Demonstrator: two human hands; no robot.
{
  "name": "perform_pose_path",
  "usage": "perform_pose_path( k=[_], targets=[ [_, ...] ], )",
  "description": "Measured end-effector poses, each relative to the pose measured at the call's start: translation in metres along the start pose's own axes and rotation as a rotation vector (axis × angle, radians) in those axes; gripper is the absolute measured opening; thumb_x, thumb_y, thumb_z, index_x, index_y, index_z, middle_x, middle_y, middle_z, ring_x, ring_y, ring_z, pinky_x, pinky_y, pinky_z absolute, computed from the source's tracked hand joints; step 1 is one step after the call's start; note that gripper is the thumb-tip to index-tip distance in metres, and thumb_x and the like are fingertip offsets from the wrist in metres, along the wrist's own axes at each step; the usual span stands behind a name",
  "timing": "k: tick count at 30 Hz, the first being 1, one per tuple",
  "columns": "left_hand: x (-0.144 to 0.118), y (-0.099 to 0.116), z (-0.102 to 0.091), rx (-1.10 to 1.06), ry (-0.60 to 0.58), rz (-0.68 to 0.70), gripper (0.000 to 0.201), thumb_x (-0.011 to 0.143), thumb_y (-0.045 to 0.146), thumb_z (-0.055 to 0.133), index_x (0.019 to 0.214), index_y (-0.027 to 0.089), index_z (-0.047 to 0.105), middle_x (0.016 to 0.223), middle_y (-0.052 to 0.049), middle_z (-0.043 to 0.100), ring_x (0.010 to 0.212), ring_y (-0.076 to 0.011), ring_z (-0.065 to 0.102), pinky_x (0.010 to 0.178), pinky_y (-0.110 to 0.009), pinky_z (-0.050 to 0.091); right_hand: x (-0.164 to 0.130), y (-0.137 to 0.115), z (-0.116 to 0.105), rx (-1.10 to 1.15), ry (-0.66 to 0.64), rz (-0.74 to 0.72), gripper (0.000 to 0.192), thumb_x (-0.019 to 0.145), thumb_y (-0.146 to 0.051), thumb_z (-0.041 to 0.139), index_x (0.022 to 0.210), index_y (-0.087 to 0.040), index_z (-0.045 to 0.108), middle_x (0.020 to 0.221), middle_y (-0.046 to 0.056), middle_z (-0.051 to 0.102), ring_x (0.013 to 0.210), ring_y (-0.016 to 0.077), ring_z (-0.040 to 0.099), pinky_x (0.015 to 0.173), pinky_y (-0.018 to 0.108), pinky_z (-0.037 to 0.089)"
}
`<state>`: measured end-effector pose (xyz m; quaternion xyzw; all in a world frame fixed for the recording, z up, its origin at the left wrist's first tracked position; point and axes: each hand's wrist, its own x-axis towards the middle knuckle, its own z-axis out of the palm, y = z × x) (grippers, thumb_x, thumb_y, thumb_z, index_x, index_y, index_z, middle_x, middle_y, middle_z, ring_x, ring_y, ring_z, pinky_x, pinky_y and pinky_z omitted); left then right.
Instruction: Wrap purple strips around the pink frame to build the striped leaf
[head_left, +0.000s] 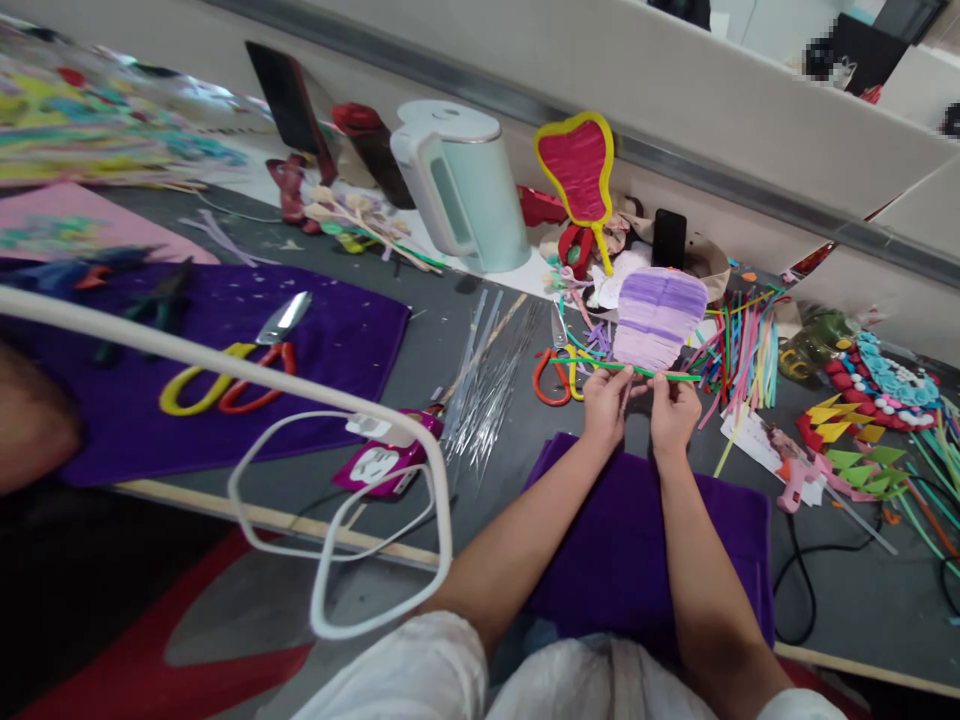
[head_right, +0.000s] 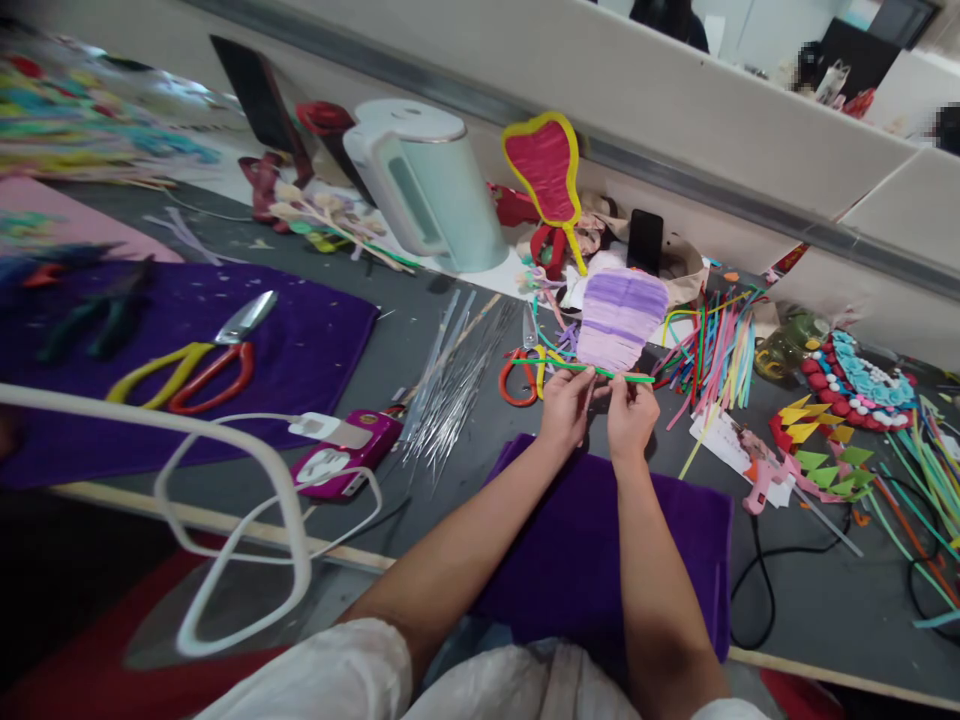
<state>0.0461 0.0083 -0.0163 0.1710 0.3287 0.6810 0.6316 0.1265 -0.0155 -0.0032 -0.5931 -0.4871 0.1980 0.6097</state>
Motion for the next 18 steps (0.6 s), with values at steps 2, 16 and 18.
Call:
perform_pose_path(
  k=[2, 16, 18],
  targets=[
    [0.001, -0.001, -0.001, -0.052, -0.006, -0.045, 0.029, 0.057, 0.024, 0.082, 0.070, 0.013, 0.059, 0.066, 0.001, 0.064, 0.065, -0.0127, 0.064, 0.064, -0.028, 0.056, 0.001, 0.002, 0.002, 0.096, 0.025, 0.090, 0.025, 0.082, -0.039, 0.057, 0.075, -0.016, 0.064, 0.071, 0.003, 0.066, 0.066, 0.0148, 0.060, 0.067, 0.027, 0.047],
    [0.002, -0.003, 0.001, -0.198, 0.039, -0.242, 0.025, 0.055, 0.013, 0.081, 0.065, 0.013, 0.058, 0.060, 0.000, 0.066, 0.058, -0.0102, 0.064, 0.065, -0.022, 0.054, 0.011, 0.012, 0.009, 0.657, 0.024, 0.528, 0.031, 0.058, -0.036, 0.076, 0.067, -0.016, 0.053, 0.055, -0.006, 0.054, 0.044, 0.0031, 0.036, 0.039, 0.016, 0.021],
    [0.000, -0.002, 0.003, -0.174, 0.018, -0.219, 0.025, 0.054, 0.014, 0.081, 0.066, 0.013, 0.060, 0.060, 0.000, 0.066, 0.057, -0.0094, 0.063, 0.064, -0.021, 0.053, 0.013, 0.014, 0.007, 0.701, -0.004, 0.558, 0.029, 0.056, -0.032, 0.077, 0.067, -0.016, 0.055, 0.058, -0.005, 0.056, 0.046, 0.0032, 0.038, 0.038, 0.015, 0.022]
  ],
)
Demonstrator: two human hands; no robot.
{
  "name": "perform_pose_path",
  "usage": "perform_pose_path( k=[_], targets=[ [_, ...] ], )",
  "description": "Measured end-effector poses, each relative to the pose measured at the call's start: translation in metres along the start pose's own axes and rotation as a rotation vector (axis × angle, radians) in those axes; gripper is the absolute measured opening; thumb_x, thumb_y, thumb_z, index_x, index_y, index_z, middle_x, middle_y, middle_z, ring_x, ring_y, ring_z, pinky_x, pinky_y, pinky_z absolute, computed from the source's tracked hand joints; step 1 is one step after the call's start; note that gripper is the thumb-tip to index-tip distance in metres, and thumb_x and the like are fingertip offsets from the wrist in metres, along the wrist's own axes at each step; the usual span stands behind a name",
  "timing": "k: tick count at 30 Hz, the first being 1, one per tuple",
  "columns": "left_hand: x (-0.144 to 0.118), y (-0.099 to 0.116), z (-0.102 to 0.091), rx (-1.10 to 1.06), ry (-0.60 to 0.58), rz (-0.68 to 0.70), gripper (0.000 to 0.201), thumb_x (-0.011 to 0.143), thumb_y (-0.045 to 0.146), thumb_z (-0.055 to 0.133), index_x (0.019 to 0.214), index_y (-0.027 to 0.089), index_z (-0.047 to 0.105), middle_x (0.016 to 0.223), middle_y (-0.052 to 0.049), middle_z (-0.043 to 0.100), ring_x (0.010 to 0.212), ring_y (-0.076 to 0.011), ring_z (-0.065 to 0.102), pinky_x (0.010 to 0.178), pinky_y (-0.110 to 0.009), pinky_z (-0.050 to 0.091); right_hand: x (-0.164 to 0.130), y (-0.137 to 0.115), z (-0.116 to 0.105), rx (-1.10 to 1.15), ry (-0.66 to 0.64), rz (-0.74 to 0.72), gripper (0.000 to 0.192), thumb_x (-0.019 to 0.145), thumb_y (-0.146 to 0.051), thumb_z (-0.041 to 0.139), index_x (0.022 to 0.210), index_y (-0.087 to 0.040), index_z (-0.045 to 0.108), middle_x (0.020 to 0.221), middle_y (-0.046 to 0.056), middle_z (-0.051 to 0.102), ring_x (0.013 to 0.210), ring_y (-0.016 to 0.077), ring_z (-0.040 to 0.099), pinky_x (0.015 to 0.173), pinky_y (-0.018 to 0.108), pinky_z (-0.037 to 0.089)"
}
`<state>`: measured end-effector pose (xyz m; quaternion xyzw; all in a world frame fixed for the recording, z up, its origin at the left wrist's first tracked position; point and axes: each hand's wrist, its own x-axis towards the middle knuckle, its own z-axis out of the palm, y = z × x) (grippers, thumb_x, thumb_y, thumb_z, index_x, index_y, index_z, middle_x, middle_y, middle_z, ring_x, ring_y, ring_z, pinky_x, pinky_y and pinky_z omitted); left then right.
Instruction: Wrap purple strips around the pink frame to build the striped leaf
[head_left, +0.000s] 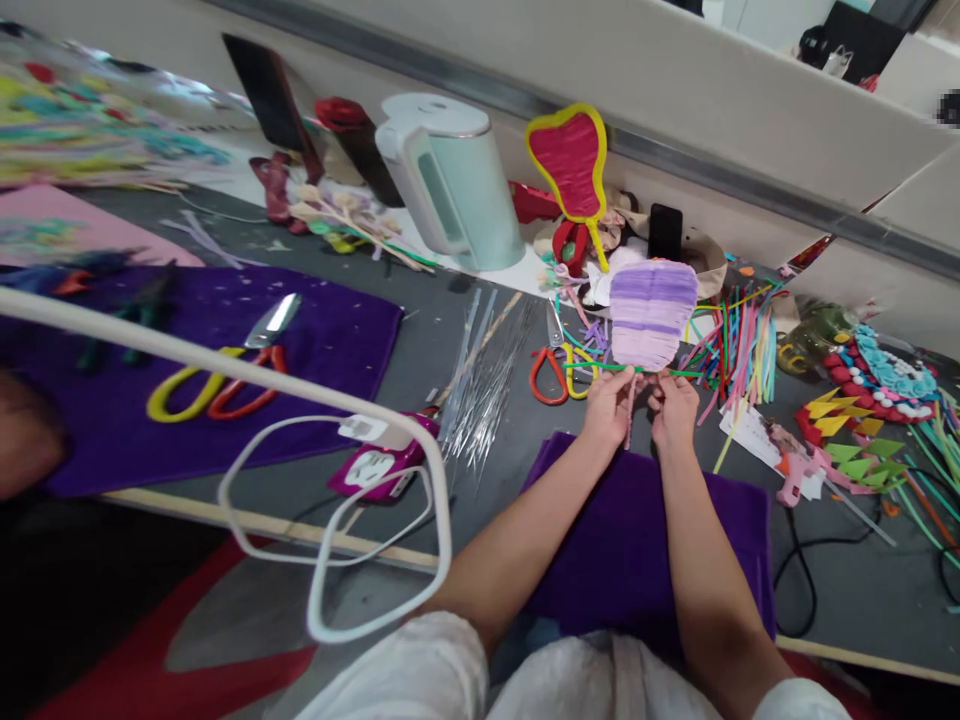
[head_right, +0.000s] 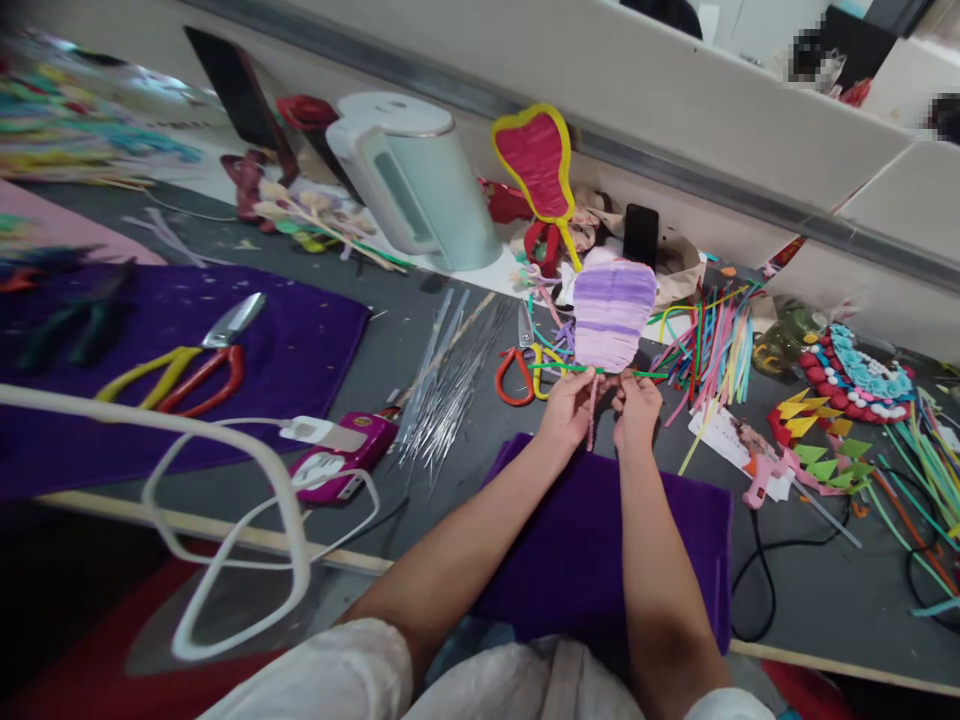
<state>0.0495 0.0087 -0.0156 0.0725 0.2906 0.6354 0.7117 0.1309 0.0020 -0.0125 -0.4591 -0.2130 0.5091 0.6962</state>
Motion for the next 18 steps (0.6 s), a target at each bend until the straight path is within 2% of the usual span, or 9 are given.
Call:
perform_pose_path(
  k=[4, 8, 18],
  targets=[
    [-0.0043, -0.0009, 0.0042, 0.068, -0.008, 0.058, 0.024, 0.054, 0.016, 0.081, 0.066, 0.013, 0.061, 0.060, 0.001, 0.065, 0.054, -0.0092, 0.061, 0.057, -0.020, 0.050, 0.0007, 0.0001, -0.0031, 0.034, -0.050, 0.067, 0.026, 0.056, -0.027, 0.077, 0.069, -0.018, 0.056, 0.059, -0.006, 0.057, 0.049, 0.0040, 0.043, 0.040, 0.015, 0.028],
    [-0.0058, -0.0009, 0.0041, 0.163, -0.079, 0.073, 0.022, 0.057, 0.022, 0.080, 0.068, 0.012, 0.063, 0.058, 0.000, 0.064, 0.049, -0.0098, 0.059, 0.049, -0.020, 0.048, -0.0018, 0.0037, -0.0018, 0.032, -0.109, 0.142, 0.023, 0.058, -0.026, 0.077, 0.069, -0.017, 0.058, 0.059, -0.006, 0.056, 0.051, 0.0050, 0.048, 0.045, 0.017, 0.036],
    [-0.0076, -0.0022, 0.0036, 0.215, -0.099, 0.120, 0.026, 0.056, 0.019, 0.082, 0.069, 0.015, 0.059, 0.063, 0.002, 0.066, 0.051, -0.0078, 0.059, 0.051, -0.019, 0.046, -0.0041, 0.0065, -0.0023, 0.128, -0.143, 0.127, 0.019, 0.061, -0.026, 0.078, 0.069, -0.016, 0.064, 0.062, -0.004, 0.063, 0.054, 0.0079, 0.055, 0.053, 0.021, 0.045]
  ],
)
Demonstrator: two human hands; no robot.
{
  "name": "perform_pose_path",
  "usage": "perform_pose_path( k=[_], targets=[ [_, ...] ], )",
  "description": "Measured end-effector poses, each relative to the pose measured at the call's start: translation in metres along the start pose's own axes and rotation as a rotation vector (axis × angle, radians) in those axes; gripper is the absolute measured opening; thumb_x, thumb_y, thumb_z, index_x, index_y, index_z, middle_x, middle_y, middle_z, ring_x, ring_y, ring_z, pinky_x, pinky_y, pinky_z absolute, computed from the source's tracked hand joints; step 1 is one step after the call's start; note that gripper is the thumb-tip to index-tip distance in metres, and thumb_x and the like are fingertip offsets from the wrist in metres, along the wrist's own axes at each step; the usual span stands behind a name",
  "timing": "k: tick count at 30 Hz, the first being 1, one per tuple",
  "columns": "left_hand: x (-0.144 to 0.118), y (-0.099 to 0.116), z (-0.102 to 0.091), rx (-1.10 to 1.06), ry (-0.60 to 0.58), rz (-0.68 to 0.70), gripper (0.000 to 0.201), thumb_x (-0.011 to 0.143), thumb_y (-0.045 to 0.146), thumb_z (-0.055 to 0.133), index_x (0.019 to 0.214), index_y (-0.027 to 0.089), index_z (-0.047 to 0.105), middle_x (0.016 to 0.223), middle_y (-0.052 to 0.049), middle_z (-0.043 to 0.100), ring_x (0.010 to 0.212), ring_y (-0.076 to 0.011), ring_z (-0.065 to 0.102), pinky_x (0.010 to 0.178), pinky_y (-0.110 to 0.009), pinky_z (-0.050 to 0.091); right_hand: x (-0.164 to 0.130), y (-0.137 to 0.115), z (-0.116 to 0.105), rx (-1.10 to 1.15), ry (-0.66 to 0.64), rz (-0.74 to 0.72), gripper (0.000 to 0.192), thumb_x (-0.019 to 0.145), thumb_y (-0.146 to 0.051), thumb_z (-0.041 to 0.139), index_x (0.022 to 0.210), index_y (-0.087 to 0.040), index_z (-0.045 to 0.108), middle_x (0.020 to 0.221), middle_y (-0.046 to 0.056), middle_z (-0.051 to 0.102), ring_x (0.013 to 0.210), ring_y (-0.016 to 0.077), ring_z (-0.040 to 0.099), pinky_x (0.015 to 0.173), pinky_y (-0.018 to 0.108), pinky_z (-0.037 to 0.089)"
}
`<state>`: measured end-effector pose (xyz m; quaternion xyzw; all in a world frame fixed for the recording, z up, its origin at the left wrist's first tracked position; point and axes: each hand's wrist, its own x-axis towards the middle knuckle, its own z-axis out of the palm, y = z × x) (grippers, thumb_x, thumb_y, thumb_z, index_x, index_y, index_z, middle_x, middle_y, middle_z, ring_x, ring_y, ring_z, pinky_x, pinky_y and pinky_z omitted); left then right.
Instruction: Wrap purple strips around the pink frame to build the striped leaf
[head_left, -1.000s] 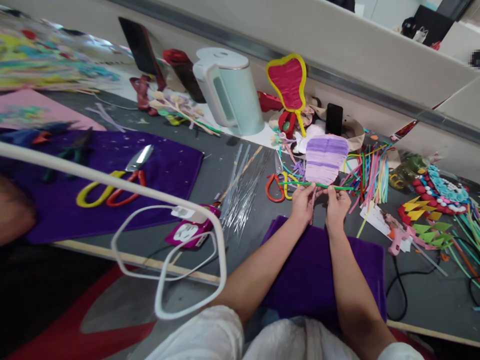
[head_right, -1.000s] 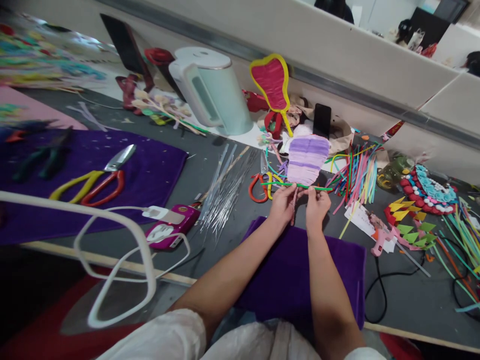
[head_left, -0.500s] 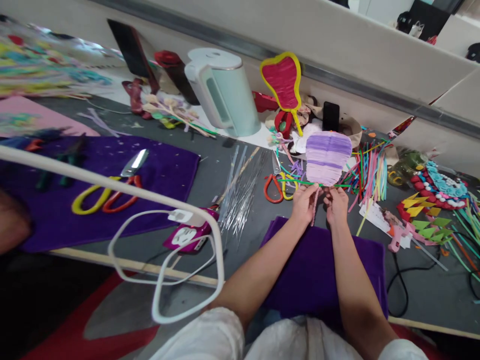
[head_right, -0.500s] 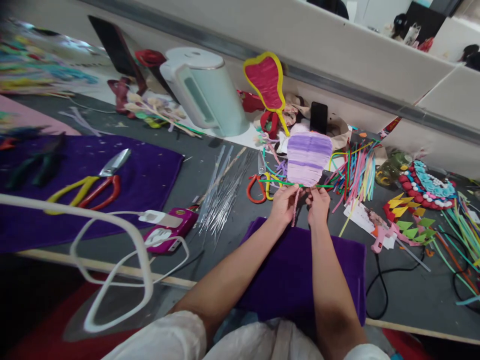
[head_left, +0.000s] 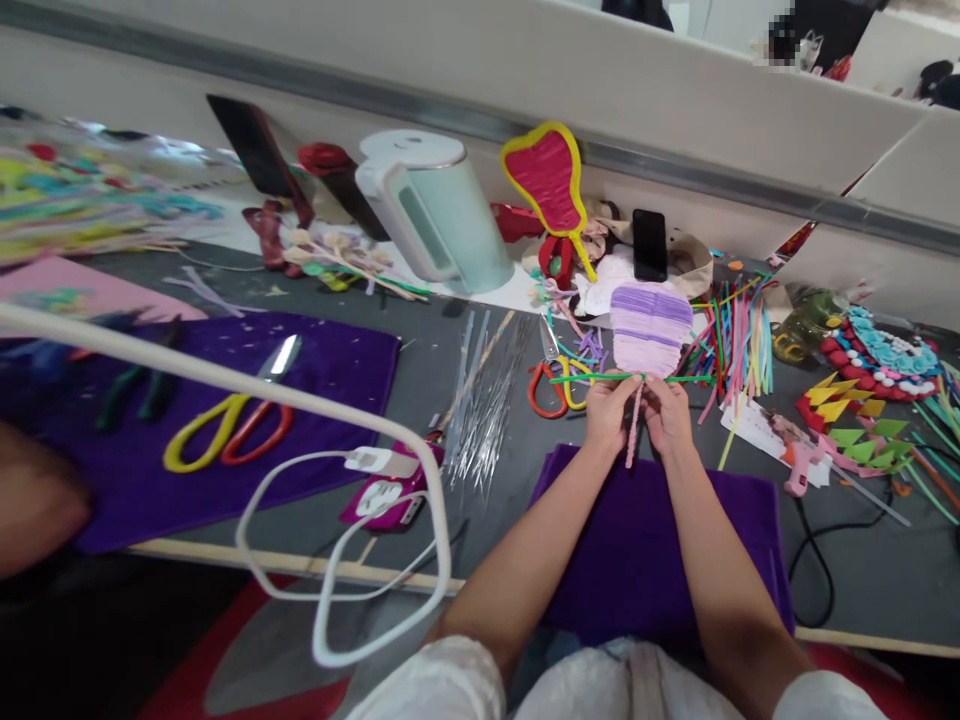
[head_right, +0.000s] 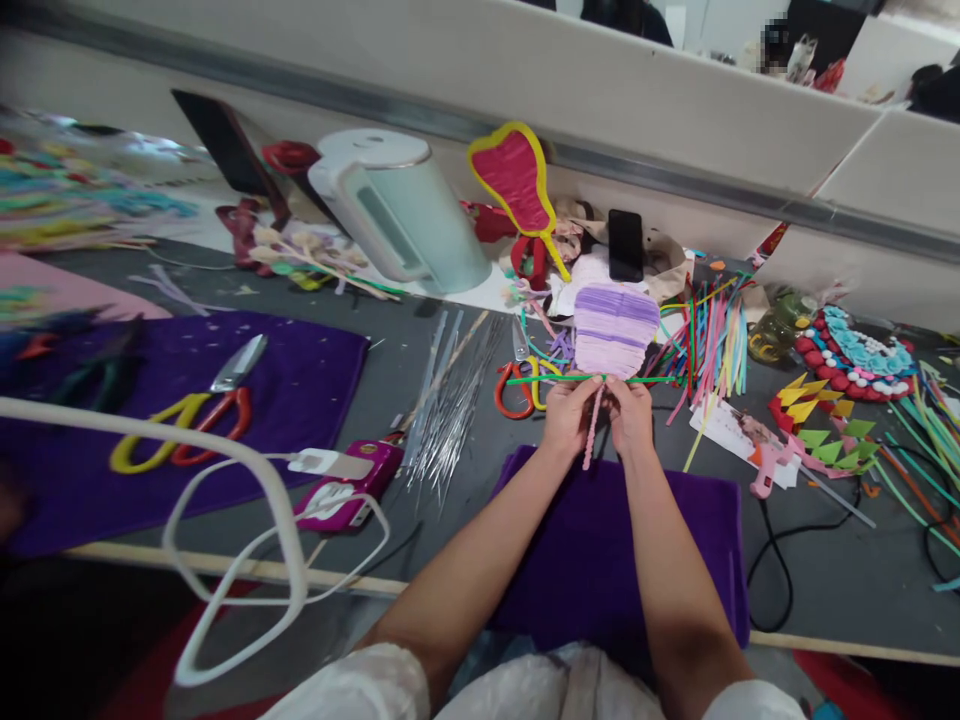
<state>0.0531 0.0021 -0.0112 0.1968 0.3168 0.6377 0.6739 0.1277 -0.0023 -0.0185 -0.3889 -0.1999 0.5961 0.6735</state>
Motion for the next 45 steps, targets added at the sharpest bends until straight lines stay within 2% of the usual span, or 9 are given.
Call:
perform_pose_path(
  k=[6, 13, 22, 27, 32, 39, 45],
  targets=[
    [0.0001, -0.0006, -0.0011, 0.035, -0.016, -0.039, 0.026, 0.060, 0.027, 0.080, 0.067, 0.014, 0.059, 0.060, 0.001, 0.064, 0.051, -0.0094, 0.059, 0.055, -0.022, 0.048, 0.0034, -0.0006, -0.0025, -0.091, 0.022, -0.097, 0.018, 0.061, -0.026, 0.077, 0.067, -0.015, 0.064, 0.058, -0.003, 0.061, 0.048, 0.0066, 0.049, 0.046, 0.020, 0.039],
    [-0.0009, 0.0008, -0.0023, 0.075, -0.016, -0.083, 0.026, 0.060, 0.029, 0.081, 0.068, 0.013, 0.062, 0.061, 0.001, 0.065, 0.048, -0.0086, 0.058, 0.053, -0.021, 0.048, 0.0023, -0.0041, -0.0040, -0.200, 0.021, -0.224, 0.021, 0.062, -0.030, 0.076, 0.073, -0.016, 0.066, 0.060, -0.003, 0.062, 0.047, 0.0075, 0.048, 0.047, 0.022, 0.044],
    [-0.0001, -0.0010, -0.0055, 0.049, -0.052, -0.138, 0.029, 0.059, 0.030, 0.081, 0.072, 0.013, 0.062, 0.055, 0.003, 0.060, 0.046, -0.0064, 0.053, 0.045, -0.017, 0.044, 0.0007, -0.0025, -0.0057, -0.292, -0.047, -0.232, 0.024, 0.067, -0.036, 0.074, 0.072, -0.015, 0.065, 0.056, -0.002, 0.059, 0.045, 0.0076, 0.049, 0.041, 0.020, 0.042],
    [-0.0016, -0.0013, -0.0042, 0.047, -0.044, -0.134, 0.033, 0.060, 0.033, 0.082, 0.070, 0.014, 0.058, 0.055, 0.002, 0.061, 0.043, -0.0065, 0.054, 0.043, -0.017, 0.044, -0.0009, -0.0040, -0.0055, -0.315, -0.014, -0.289, 0.024, 0.068, -0.037, 0.073, 0.075, -0.016, 0.065, 0.062, -0.002, 0.061, 0.050, 0.0075, 0.051, 0.044, 0.020, 0.045],
    [-0.0034, -0.0022, -0.0026, 0.059, -0.013, -0.092, 0.035, 0.059, 0.034, 0.083, 0.076, 0.013, 0.060, 0.063, 0.000, 0.066, 0.051, -0.0091, 0.060, 0.046, -0.019, 0.046, -0.0017, -0.0061, -0.0054, -0.299, 0.014, -0.293, 0.025, 0.067, -0.038, 0.074, 0.079, -0.017, 0.066, 0.070, -0.001, 0.064, 0.054, 0.0083, 0.053, 0.047, 0.020, 0.046],
    [-0.0065, 0.0042, -0.0008, 0.049, -0.017, -0.112, 0.028, 0.062, 0.030, 0.080, 0.069, 0.014, 0.057, 0.053, 0.005, 0.057, 0.040, -0.0038, 0.047, 0.037, -0.015, 0.033, -0.0019, -0.0054, -0.0049, -0.327, -0.038, -0.303, 0.019, 0.070, -0.034, 0.072, 0.068, -0.016, 0.064, 0.054, -0.005, 0.054, 0.049, 0.0064, 0.044, 0.049, 0.020, 0.039],
    [-0.0058, 0.0059, 0.0004, 0.009, 0.006, -0.127, 0.028, 0.059, 0.026, 0.080, 0.069, 0.013, 0.057, 0.055, 0.004, 0.057, 0.042, -0.0037, 0.047, 0.036, -0.014, 0.031, -0.0009, -0.0040, -0.0029, -0.288, -0.050, -0.239, 0.021, 0.068, -0.035, 0.073, 0.071, -0.016, 0.064, 0.054, -0.005, 0.054, 0.046, 0.0059, 0.039, 0.045, 0.020, 0.032]
  ],
)
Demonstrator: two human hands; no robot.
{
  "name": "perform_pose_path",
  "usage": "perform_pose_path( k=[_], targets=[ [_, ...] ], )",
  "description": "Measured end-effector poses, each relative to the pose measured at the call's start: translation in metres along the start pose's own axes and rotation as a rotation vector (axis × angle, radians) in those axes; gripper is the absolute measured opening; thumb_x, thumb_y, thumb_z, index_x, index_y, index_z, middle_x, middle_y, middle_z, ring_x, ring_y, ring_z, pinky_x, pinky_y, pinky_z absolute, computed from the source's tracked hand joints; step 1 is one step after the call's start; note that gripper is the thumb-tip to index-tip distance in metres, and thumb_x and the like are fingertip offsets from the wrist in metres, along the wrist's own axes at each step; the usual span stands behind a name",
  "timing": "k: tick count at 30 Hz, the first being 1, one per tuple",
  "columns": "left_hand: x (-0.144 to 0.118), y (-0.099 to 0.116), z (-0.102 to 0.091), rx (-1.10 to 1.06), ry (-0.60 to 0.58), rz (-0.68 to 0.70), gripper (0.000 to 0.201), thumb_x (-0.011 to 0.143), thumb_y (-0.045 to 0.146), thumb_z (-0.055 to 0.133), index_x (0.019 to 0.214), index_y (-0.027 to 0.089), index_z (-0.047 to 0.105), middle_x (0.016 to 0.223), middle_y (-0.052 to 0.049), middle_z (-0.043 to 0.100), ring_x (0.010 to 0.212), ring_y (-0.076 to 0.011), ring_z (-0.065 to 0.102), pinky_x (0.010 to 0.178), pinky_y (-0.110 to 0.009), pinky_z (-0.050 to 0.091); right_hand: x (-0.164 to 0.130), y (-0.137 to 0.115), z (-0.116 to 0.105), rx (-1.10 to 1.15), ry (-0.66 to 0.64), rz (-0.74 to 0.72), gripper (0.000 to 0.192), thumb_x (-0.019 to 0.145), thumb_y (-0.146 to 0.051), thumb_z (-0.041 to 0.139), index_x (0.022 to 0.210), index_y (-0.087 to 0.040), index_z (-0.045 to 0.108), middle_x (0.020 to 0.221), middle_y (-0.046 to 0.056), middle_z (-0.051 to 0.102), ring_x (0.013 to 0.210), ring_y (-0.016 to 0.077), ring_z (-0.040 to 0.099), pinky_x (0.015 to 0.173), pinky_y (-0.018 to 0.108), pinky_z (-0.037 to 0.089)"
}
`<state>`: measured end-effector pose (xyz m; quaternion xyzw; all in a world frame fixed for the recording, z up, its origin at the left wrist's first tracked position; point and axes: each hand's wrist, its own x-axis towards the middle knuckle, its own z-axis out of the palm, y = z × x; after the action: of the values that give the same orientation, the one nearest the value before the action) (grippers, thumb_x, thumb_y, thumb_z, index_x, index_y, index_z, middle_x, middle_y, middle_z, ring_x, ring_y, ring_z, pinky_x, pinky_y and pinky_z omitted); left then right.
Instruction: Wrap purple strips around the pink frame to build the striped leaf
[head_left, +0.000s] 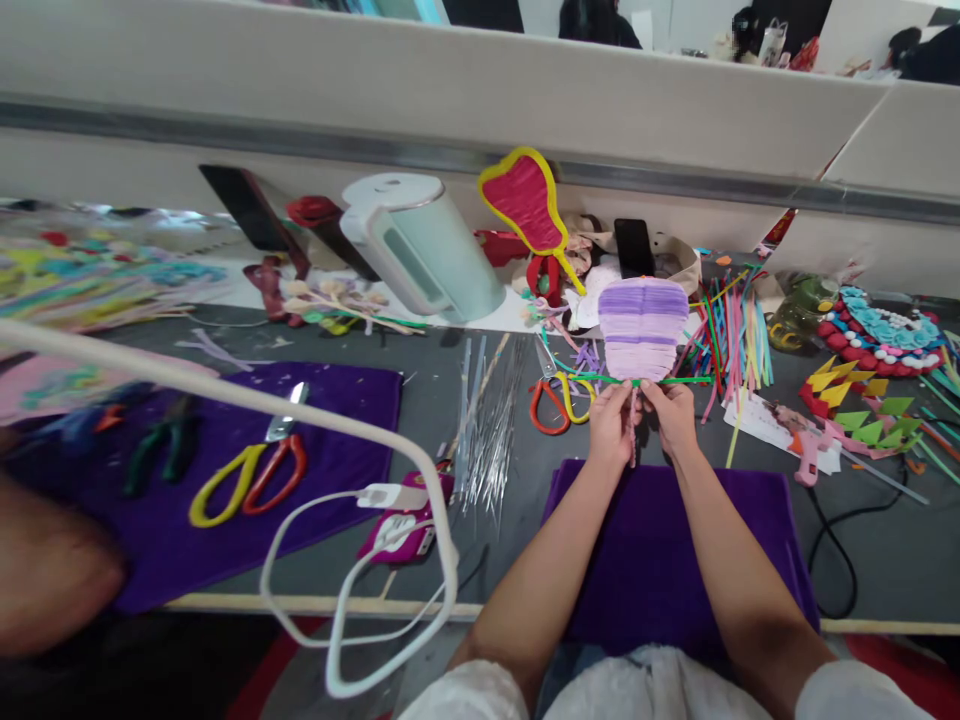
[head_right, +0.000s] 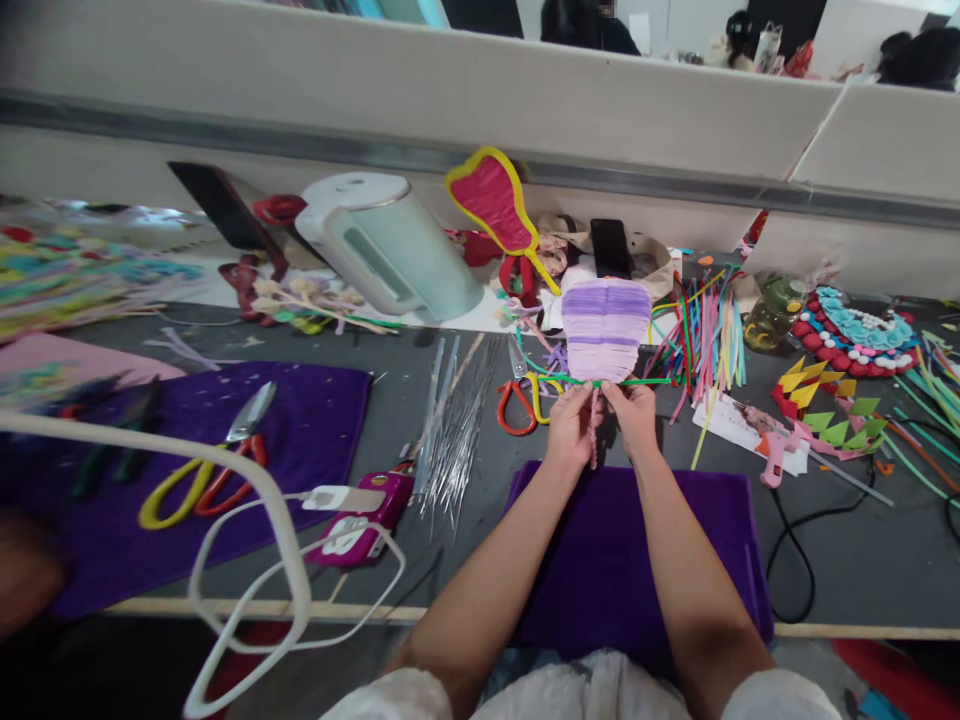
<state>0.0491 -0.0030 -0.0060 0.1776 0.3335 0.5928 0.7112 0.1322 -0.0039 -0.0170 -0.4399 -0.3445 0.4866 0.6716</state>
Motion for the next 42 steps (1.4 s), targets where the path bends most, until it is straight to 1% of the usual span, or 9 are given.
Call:
perform_pose_path(
  k=[4, 8, 13, 18, 21, 26, 33, 39, 42],
  targets=[
    [0.000, 0.002, 0.000, 0.014, -0.039, -0.051, 0.029, 0.058, 0.028, 0.080, 0.068, 0.013, 0.057, 0.055, 0.004, 0.055, 0.041, -0.0032, 0.046, 0.036, -0.014, 0.031, 0.000, 0.000, 0.000, -0.017, 0.027, 0.012, 0.022, 0.065, -0.035, 0.074, 0.067, -0.016, 0.063, 0.053, -0.005, 0.054, 0.046, 0.0061, 0.040, 0.045, 0.020, 0.033],
    [-0.002, -0.001, 0.001, 0.086, -0.059, -0.074, 0.033, 0.060, 0.034, 0.081, 0.072, 0.014, 0.057, 0.055, 0.005, 0.054, 0.041, -0.0040, 0.046, 0.037, -0.015, 0.035, 0.000, -0.002, -0.003, -0.057, 0.062, -0.062, 0.019, 0.068, -0.035, 0.072, 0.071, -0.017, 0.065, 0.061, -0.003, 0.061, 0.055, 0.0090, 0.050, 0.054, 0.022, 0.042],
    [-0.009, -0.005, 0.004, 0.273, 0.080, 0.286, 0.031, 0.065, 0.039, 0.078, 0.072, 0.016, 0.058, 0.061, 0.003, 0.057, 0.051, -0.0082, 0.055, 0.052, -0.020, 0.047, 0.000, -0.008, -0.006, -0.121, 0.092, -0.173, 0.017, 0.072, -0.034, 0.068, 0.078, -0.018, 0.067, 0.076, 0.000, 0.066, 0.070, 0.0128, 0.057, 0.069, 0.025, 0.046],
    [-0.016, 0.003, 0.005, 0.464, 0.113, 0.561, 0.023, 0.071, 0.038, 0.075, 0.069, 0.017, 0.064, 0.064, 0.001, 0.056, 0.060, -0.0102, 0.053, 0.056, -0.020, 0.043, 0.000, -0.013, -0.009, -0.142, 0.091, -0.203, 0.017, 0.075, -0.035, 0.065, 0.076, -0.019, 0.061, 0.070, -0.003, 0.060, 0.063, 0.0102, 0.050, 0.065, 0.022, 0.042],
    [-0.012, 0.008, 0.003, 0.586, 0.062, 0.553, 0.017, 0.068, 0.034, 0.077, 0.071, 0.018, 0.069, 0.069, -0.001, 0.059, 0.067, -0.0121, 0.054, 0.059, -0.020, 0.041, 0.000, -0.013, -0.011, -0.158, 0.055, -0.188, 0.017, 0.076, -0.035, 0.064, 0.076, -0.019, 0.060, 0.066, -0.004, 0.054, 0.058, 0.0091, 0.045, 0.059, 0.021, 0.040],
    [-0.007, 0.007, 0.000, 0.660, -0.005, 0.472, 0.015, 0.065, 0.030, 0.079, 0.068, 0.018, 0.070, 0.067, -0.001, 0.060, 0.061, -0.0115, 0.050, 0.058, -0.022, 0.038, 0.000, -0.013, -0.011, -0.182, 0.070, -0.117, 0.020, 0.073, -0.037, 0.065, 0.070, -0.018, 0.059, 0.062, -0.005, 0.053, 0.056, 0.0096, 0.044, 0.054, 0.021, 0.037],
    [-0.014, 0.005, 0.001, 0.795, -0.055, 0.614, 0.014, 0.069, 0.026, 0.075, 0.081, 0.022, 0.071, 0.079, -0.002, 0.059, 0.068, -0.0133, 0.054, 0.060, -0.022, 0.041, -0.001, -0.019, -0.009, -0.220, 0.078, -0.077, 0.025, 0.071, -0.037, 0.067, 0.060, -0.018, 0.056, 0.053, -0.006, 0.046, 0.052, 0.0083, 0.038, 0.051, 0.022, 0.032],
    [-0.016, 0.004, 0.000, 0.932, -0.133, 0.719, 0.018, 0.076, 0.026, 0.068, 0.094, 0.024, 0.070, 0.087, -0.005, 0.060, 0.083, -0.0179, 0.057, 0.073, -0.027, 0.046, 0.000, -0.019, -0.009, -0.012, 0.072, -0.041, 0.020, 0.069, -0.035, 0.072, 0.071, -0.018, 0.061, 0.064, -0.004, 0.056, 0.059, 0.0102, 0.050, 0.059, 0.023, 0.042],
    [-0.015, 0.004, -0.001, 0.921, -0.127, 0.736, 0.021, 0.076, 0.027, 0.069, 0.096, 0.025, 0.071, 0.091, -0.006, 0.062, 0.087, -0.0198, 0.057, 0.078, -0.030, 0.046, -0.003, -0.023, -0.007, -0.045, 0.050, -0.102, 0.019, 0.069, -0.034, 0.072, 0.074, -0.019, 0.061, 0.067, -0.003, 0.059, 0.063, 0.0116, 0.054, 0.062, 0.024, 0.045]
  ],
)
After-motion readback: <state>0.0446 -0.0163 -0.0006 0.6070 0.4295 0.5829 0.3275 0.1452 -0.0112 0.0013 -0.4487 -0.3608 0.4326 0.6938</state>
